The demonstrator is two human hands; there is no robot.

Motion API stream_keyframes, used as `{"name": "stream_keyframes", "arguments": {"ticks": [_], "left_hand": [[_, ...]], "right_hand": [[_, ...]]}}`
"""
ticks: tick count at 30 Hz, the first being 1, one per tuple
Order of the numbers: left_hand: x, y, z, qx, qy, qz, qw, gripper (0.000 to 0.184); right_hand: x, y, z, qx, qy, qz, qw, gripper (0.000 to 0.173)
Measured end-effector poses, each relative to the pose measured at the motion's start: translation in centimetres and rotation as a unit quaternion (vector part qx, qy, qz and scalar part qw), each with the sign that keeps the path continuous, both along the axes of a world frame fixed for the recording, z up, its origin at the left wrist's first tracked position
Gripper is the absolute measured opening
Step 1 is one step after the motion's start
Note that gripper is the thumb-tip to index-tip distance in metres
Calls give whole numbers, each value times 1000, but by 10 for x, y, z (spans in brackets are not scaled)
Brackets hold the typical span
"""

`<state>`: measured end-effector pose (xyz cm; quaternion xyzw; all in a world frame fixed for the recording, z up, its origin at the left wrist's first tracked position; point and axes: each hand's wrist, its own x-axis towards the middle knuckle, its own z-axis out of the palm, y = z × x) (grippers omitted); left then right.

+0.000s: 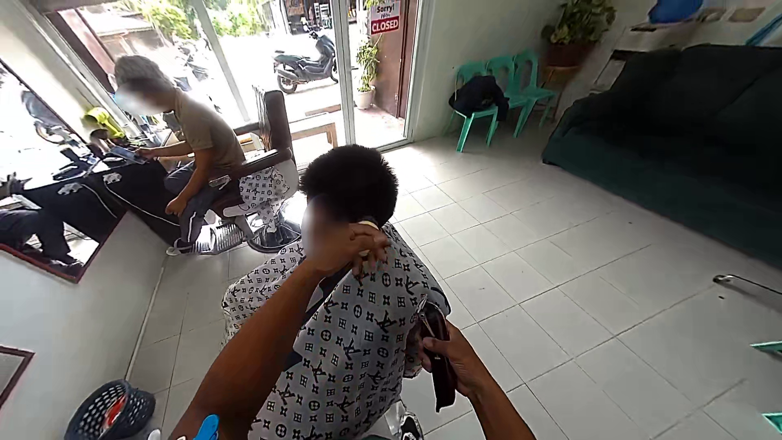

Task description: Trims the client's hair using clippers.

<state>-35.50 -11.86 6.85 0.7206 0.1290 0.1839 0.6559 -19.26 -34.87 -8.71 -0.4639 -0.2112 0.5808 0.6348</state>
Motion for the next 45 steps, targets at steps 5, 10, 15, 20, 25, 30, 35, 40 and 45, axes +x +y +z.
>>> {"name": "stream_keyframes", "arguments": {"ticks": [5,10,15,20,25,30,35,40,45], "left_hand": [[-11,0,7,26,114,20,993,23],[-27,10,3,-5,69,2,998,35],[-34,-15,27,234,147,35,960,26],[-33,22,43,469,-16,316,825,21],[-39,61,42,396,122,317,853,60],[-41,65,28,357,145,310,869,64],[-39,65,25,369,141,318,862,64],[-40,66,24,374,142,320,858,62],[-42,66,26,366,144,323,861,62]], "right_hand": [[-11,14,12,7,-66,-17,998,61],[-15,29,20,25,-99,-28,994,55],[-22,38,27,49,-112,3,993,59],[-34,60,46,53,-135,53,988,53],[-48,99,74,5,-146,99,984,44],[-54,131,77,6,-226,85,970,38],[-56,148,90,29,-215,81,973,39],[-59,151,94,14,-220,88,971,41],[-60,152,95,32,-212,80,973,41]]}}
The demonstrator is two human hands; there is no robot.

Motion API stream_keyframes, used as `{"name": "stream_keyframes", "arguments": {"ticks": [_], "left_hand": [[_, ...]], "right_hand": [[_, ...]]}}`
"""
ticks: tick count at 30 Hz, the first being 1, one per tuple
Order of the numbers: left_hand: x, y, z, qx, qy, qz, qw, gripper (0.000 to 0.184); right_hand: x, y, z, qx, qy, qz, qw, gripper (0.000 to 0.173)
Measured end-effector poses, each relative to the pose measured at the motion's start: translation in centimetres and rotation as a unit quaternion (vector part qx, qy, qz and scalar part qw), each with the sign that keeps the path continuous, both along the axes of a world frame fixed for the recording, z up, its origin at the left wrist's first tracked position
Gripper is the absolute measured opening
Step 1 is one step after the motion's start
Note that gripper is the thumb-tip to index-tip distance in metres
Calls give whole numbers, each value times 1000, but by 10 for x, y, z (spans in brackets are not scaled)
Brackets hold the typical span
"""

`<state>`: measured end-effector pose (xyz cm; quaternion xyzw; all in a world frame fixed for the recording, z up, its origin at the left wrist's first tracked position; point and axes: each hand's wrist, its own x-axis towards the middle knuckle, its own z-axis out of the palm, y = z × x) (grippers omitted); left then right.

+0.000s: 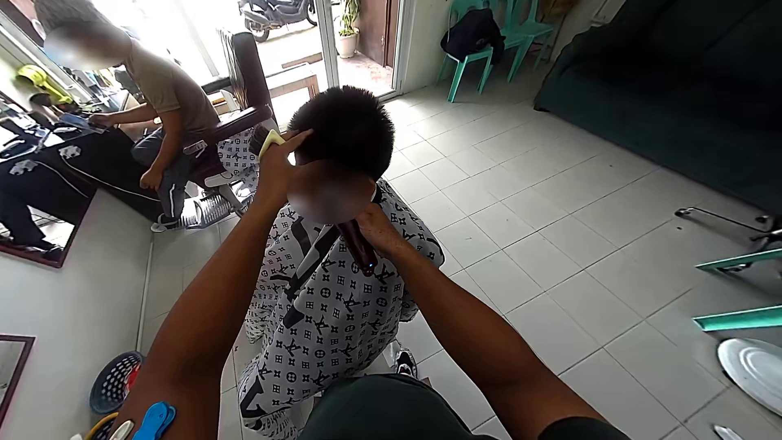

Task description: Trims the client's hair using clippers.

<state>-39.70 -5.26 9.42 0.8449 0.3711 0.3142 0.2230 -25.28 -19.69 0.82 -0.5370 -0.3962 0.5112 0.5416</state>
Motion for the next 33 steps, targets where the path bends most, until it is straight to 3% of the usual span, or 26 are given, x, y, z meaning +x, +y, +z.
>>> {"name": "stream_keyframes", "arguments": {"ticks": [3,8,11,13,14,15,16,17,19,20,24,26,28,31,33], "left_hand": [[1,0,0,-2,5,-1,1000,62],[-5,-7,9,0,-8,13,1000,69],[-12,-50,2,175,-44,50,982,76],[-7,-78,-23,229,-1,-30,973,51],[-2,-89,-25,140,88,-97,981,39],[4,-91,-21,-8,166,-184,969,37],[12,-84,-23,-121,167,-255,945,33],[17,-78,-28,-218,97,-292,926,29],[27,-77,-42,-324,-124,-258,902,23],[34,-77,-50,-354,-191,-227,887,22],[41,-86,-57,-436,-96,-248,860,16],[41,-89,-50,-400,-214,-236,859,10],[48,-84,-51,-399,-281,-199,850,18],[50,-85,-52,-466,-117,-233,845,16],[49,-92,-41,-420,-154,-240,862,14]], "right_hand": [[2,1,2,-11,4,1,1000,42],[21,-18,-12,52,-26,60,997,36],[40,-59,-39,42,43,-29,998,38],[46,-81,-65,63,155,-96,981,50],[47,-91,-76,60,194,-112,973,60],[48,-99,-84,47,217,-126,967,67],[50,-107,-91,33,226,-129,965,72],[51,-114,-97,17,225,-127,966,75],[51,-126,-104,-2,218,-120,969,78],[50,-131,-107,-3,219,-115,969,79],[45,-145,-118,-8,245,-127,961,78],[47,-149,-124,0,248,-128,960,79],[50,-152,-127,6,252,-126,960,80],[55,-155,-124,3,253,-122,960,79],[60,-156,-120,10,251,-123,960,78]]}}
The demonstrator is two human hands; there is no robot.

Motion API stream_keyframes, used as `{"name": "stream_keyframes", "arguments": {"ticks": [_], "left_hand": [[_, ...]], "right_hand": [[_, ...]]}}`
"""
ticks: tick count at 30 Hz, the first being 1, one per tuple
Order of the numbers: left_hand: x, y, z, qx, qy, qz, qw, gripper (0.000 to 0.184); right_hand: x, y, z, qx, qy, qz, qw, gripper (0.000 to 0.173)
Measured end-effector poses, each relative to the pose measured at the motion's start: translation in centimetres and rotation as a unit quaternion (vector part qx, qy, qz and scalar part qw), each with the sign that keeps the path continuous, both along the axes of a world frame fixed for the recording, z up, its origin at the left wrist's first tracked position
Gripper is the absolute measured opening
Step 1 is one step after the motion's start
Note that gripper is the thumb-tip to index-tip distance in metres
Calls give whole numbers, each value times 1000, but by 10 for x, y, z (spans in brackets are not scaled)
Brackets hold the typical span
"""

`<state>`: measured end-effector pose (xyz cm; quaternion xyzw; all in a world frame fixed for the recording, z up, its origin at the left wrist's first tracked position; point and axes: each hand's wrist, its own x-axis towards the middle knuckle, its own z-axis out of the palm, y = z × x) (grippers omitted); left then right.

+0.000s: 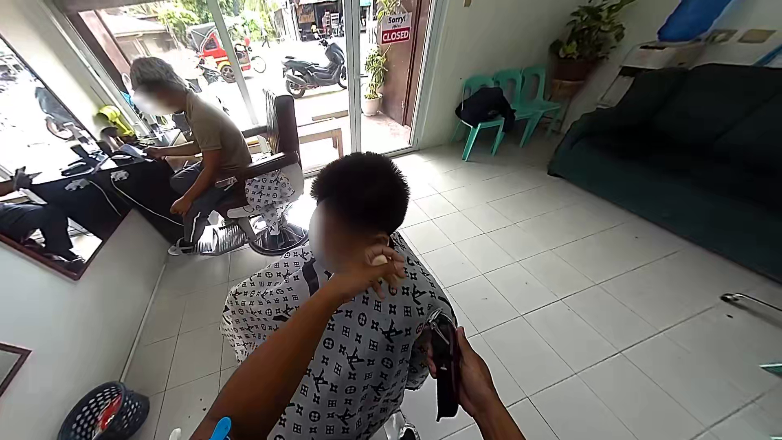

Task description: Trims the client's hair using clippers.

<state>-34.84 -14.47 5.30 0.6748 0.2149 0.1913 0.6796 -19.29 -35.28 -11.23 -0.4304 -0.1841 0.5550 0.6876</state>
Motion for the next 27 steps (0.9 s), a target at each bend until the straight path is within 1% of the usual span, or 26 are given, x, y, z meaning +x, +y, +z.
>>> {"name": "stream_keyframes", "arguments": {"ticks": [2,3,4,5,6,7,8,10,11,12,13,14,15,16,17,18,19,21,22,23,25,27], "left_hand": [[2,0,7,44,-70,95,992,13],[4,4,7,51,-62,110,991,13],[4,9,6,51,-15,82,995,14],[3,13,6,49,43,20,998,17],[2,16,8,41,80,-36,995,19],[0,17,12,33,75,-56,995,18],[-3,18,18,25,34,-46,998,17],[-4,20,24,9,-59,18,998,21],[-3,22,22,1,-63,37,997,23],[-2,22,19,4,-18,32,999,22],[-2,20,16,9,45,4,999,20],[-1,16,13,13,86,-25,996,18],[0,11,13,17,90,-32,995,17],[0,8,16,23,60,-15,998,16],[1,6,21,26,24,20,999,15],[3,6,25,17,9,56,998,15],[4,7,28,-1,23,70,997,14],[3,6,28,-32,77,23,996,13],[-1,1,28,-39,84,-10,996,13],[-9,-7,29,-39,80,-38,995,14],[-33,-27,23,-44,47,-65,996,16],[-58,-48,1,-62,-1,-58,996,18]], "right_hand": [[5,-1,0,1,1,-7,1000,78],[6,-1,1,-1,4,-10,1000,78],[8,-1,1,-6,3,-12,1000,78],[11,-3,2,-11,-1,-10,1000,76],[14,-5,2,-13,-6,-7,1000,76],[18,-6,2,-14,-15,-1,1000,74],[23,-8,1,-13,-17,4,1000,73],[30,-13,-3,-16,-4,10,1000,72],[34,-14,-5,-21,6,17,1000,73],[39,-15,-8,-26,13,29,999,74],[46,-16,-11,-33,13,45,998,75],[52,-18,-14,-38,7,61,997,76],[58,-19,-15,-38,-3,74,997,78],[63,-19,-16,-31,-7,83,996,79],[66,-19,-17,-18,-7,91,996,80],[66,-20,-17,-5,2,95,995,81],[65,-19,-17,7,15,98,995,82],[61,-14,-13,28,26,103,994,80],[57,-11,-10,34,23,98,994,79],[52,-7,-5,39,15,94,995,77],[40,-2,8,48,-12,97,994,73],[30,5,24,54,-51,104,992,70]]}}
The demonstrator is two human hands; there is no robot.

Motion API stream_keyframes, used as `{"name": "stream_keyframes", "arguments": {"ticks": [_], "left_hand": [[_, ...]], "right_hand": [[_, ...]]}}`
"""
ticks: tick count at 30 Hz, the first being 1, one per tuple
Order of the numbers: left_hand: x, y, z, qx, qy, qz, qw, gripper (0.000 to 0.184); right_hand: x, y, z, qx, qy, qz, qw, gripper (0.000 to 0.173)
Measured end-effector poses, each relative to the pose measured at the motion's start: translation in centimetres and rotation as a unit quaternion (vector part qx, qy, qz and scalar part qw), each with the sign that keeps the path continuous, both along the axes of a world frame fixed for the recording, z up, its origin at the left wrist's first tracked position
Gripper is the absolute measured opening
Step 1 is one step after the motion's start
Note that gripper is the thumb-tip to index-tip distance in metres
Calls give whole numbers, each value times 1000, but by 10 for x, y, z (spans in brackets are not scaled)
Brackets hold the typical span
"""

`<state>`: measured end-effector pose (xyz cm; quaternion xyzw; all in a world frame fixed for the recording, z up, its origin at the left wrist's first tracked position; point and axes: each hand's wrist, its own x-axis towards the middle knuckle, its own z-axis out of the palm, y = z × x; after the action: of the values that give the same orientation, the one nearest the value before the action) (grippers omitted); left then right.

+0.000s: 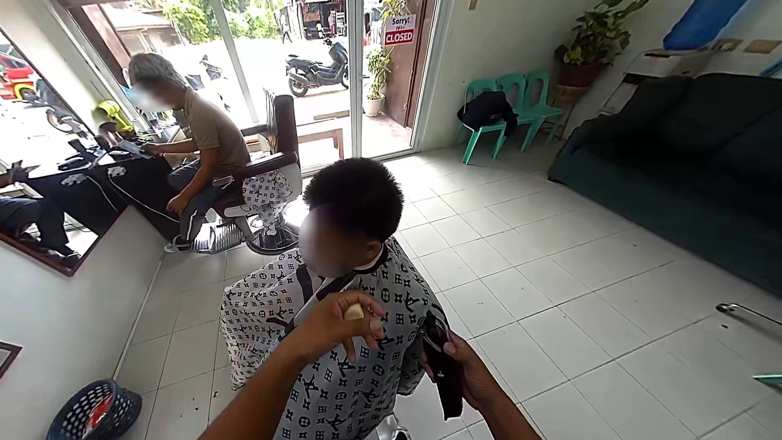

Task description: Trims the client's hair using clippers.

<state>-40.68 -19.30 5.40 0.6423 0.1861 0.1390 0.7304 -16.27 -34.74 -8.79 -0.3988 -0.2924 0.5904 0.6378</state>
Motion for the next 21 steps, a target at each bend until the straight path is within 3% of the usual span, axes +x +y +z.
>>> {"name": "stream_keyframes", "arguments": {"ticks": [4,7,11,14,16,21], "left_hand": [[-28,-31,-64,-58,-61,104,991,10],[-45,-56,-90,-55,-2,183,982,10],[-81,-85,-117,-81,66,226,968,15],[-96,-99,-133,-96,84,313,941,15],[-99,-108,-139,-94,110,357,923,14],[-95,-112,-140,-90,118,334,931,13]], "right_hand": [[-14,21,38,-17,-163,-22,986,71],[-36,38,72,-45,-238,-50,969,67],[-63,78,88,-62,-192,-4,979,32],[-76,113,95,-71,-138,-3,988,39],[-79,130,98,-63,-158,6,985,37],[-78,151,99,-69,-221,43,972,37]]}}
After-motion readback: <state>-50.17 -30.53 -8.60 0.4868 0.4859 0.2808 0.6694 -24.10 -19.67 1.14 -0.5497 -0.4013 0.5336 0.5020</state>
